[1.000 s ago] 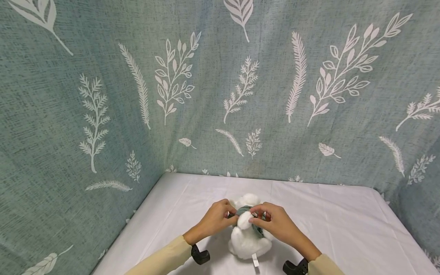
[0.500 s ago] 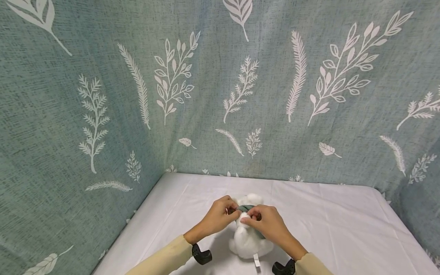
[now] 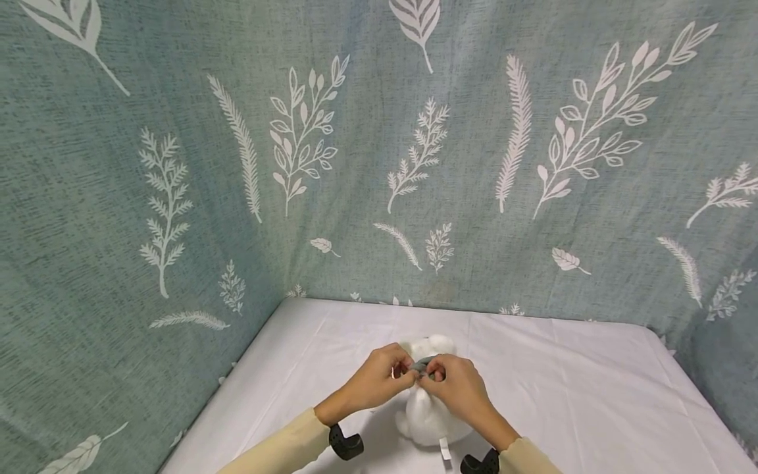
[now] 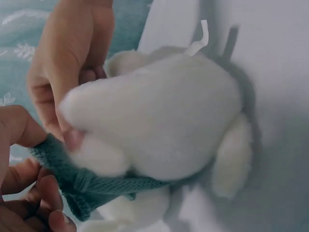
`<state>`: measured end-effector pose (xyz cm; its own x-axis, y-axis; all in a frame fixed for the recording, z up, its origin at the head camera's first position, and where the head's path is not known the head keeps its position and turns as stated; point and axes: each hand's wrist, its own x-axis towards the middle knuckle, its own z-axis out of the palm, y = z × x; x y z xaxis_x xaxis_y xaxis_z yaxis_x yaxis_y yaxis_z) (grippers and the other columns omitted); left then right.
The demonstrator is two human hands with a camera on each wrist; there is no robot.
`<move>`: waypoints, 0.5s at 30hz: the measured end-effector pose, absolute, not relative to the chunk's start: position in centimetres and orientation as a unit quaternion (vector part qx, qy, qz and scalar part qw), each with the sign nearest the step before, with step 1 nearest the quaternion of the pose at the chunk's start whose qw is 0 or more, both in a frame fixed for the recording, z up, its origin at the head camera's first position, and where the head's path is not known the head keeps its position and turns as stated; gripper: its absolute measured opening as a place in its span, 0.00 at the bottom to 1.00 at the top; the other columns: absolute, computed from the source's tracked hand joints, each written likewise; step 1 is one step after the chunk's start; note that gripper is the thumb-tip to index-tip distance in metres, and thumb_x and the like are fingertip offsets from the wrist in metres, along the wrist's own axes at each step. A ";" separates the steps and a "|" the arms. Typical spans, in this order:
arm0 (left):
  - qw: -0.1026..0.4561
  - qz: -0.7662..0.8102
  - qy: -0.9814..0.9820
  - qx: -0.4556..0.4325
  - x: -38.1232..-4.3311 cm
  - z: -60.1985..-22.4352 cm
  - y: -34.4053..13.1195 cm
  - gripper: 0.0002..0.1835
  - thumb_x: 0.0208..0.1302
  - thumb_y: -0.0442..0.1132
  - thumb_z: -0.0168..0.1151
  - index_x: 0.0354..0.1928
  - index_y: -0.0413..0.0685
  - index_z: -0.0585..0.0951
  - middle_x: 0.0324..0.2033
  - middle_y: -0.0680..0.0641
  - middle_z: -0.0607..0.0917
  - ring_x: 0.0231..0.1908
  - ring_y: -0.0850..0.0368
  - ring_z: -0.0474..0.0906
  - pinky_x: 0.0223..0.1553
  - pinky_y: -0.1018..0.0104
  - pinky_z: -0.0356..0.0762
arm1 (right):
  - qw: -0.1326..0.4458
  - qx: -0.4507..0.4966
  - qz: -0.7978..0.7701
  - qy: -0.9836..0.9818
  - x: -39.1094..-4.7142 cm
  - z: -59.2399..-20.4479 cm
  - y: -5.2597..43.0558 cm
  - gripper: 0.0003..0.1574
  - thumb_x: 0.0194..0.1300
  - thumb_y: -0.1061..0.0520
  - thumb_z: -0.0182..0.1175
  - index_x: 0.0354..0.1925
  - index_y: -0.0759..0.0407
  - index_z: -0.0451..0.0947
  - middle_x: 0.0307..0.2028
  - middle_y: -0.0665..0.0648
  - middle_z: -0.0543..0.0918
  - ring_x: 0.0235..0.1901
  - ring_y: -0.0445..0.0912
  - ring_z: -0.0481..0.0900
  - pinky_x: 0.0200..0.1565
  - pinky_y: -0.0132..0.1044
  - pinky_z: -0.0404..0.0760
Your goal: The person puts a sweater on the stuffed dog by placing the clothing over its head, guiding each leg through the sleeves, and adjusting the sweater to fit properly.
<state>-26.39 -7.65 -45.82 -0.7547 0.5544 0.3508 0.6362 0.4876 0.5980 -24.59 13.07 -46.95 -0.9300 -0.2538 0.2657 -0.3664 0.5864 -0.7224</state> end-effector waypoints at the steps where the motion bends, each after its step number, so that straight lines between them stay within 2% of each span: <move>1: 0.057 -0.360 -0.862 -0.353 -26.3 -45.7 -7.6 0.04 0.69 0.39 0.65 0.35 0.50 0.84 0.30 0.58 0.76 0.27 0.70 0.70 0.29 0.77 0.72 | 0.069 0.164 0.420 -0.890 -24.7 -47.0 13.0 0.09 0.63 0.55 0.73 0.31 0.53 0.81 0.20 0.45 0.73 0.19 0.36 0.67 0.23 0.30 0.67; 6: 0.059 -0.325 -0.862 -0.385 -26.0 -45.5 -7.2 0.07 0.72 0.42 0.64 0.37 0.48 0.85 0.31 0.57 0.77 0.27 0.69 0.70 0.29 0.79 0.72 | 0.084 0.133 0.421 -0.894 -25.1 -47.5 13.0 0.11 0.58 0.63 0.70 0.27 0.52 0.77 0.17 0.47 0.70 0.16 0.38 0.64 0.22 0.31 0.64; 9: 0.039 -0.348 -0.856 -0.381 -26.2 -45.6 -7.2 0.11 0.77 0.45 0.59 0.40 0.49 0.87 0.32 0.58 0.78 0.27 0.70 0.70 0.29 0.77 0.71 | 0.086 0.119 0.435 -0.888 -25.4 -47.8 13.3 0.13 0.58 0.65 0.70 0.27 0.53 0.75 0.18 0.48 0.70 0.17 0.39 0.65 0.24 0.32 0.66; 12: 0.026 -0.389 -0.848 -0.359 -26.7 -45.9 -7.6 0.12 0.80 0.45 0.55 0.42 0.52 0.86 0.30 0.58 0.81 0.25 0.70 0.70 0.27 0.74 0.71 | 0.071 0.117 0.462 -0.876 -25.5 -48.0 13.8 0.13 0.61 0.63 0.72 0.33 0.54 0.74 0.21 0.49 0.71 0.19 0.40 0.67 0.27 0.32 0.69; 15: 0.030 -0.417 -0.849 -0.323 -27.2 -46.4 -8.1 0.07 0.78 0.42 0.58 0.42 0.52 0.84 0.29 0.57 0.83 0.24 0.69 0.71 0.26 0.73 0.71 | 0.045 0.131 0.485 -0.863 -25.7 -48.0 14.1 0.18 0.62 0.56 0.75 0.42 0.55 0.74 0.25 0.51 0.73 0.21 0.42 0.69 0.27 0.33 0.70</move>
<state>-27.24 -8.13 -46.42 -0.7900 0.5234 0.3194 0.5730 0.4447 0.6884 -25.65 14.14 -47.98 -0.9617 -0.1816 0.2053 -0.2697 0.4945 -0.8263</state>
